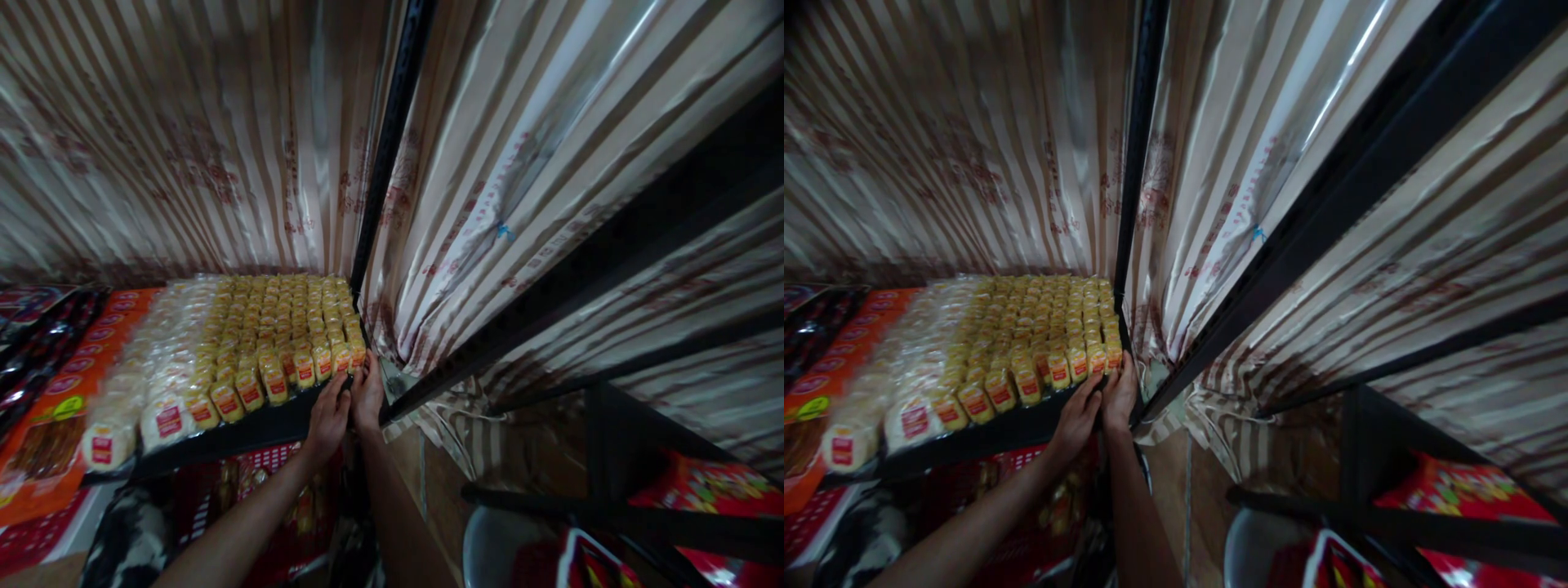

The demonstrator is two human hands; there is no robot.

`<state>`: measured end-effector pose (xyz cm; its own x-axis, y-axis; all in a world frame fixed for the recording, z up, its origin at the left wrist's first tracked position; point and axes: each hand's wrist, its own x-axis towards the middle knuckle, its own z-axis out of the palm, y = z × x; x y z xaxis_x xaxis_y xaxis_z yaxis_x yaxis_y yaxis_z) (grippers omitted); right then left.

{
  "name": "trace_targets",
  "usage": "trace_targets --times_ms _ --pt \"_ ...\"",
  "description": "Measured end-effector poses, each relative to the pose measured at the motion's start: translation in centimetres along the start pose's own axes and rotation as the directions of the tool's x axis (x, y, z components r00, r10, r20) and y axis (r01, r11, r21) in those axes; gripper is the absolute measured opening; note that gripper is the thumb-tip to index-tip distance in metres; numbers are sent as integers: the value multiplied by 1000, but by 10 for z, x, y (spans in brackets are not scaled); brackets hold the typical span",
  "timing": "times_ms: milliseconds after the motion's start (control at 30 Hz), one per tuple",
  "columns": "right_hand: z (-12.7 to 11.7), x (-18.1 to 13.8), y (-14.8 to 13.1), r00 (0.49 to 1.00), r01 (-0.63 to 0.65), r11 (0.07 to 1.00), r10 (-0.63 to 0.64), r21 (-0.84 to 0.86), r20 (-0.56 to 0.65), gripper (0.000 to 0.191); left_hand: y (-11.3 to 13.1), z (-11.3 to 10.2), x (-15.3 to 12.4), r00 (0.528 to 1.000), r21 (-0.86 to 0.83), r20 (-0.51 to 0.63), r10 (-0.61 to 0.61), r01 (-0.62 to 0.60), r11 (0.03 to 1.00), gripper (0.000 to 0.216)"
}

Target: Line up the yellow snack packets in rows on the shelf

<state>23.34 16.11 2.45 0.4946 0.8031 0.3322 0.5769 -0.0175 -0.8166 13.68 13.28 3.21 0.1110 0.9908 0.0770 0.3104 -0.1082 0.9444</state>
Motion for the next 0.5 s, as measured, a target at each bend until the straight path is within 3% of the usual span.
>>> trace_targets --times_ms 300,500 --pt "4 0 4 997 74 989 -74 -129 3 48 -1 -1 0 999 34 9 40 -40 999 39" --pt "6 2 3 999 41 995 -39 -89 21 50 -6 3 0 998 25 -37 58 -57 998 38"
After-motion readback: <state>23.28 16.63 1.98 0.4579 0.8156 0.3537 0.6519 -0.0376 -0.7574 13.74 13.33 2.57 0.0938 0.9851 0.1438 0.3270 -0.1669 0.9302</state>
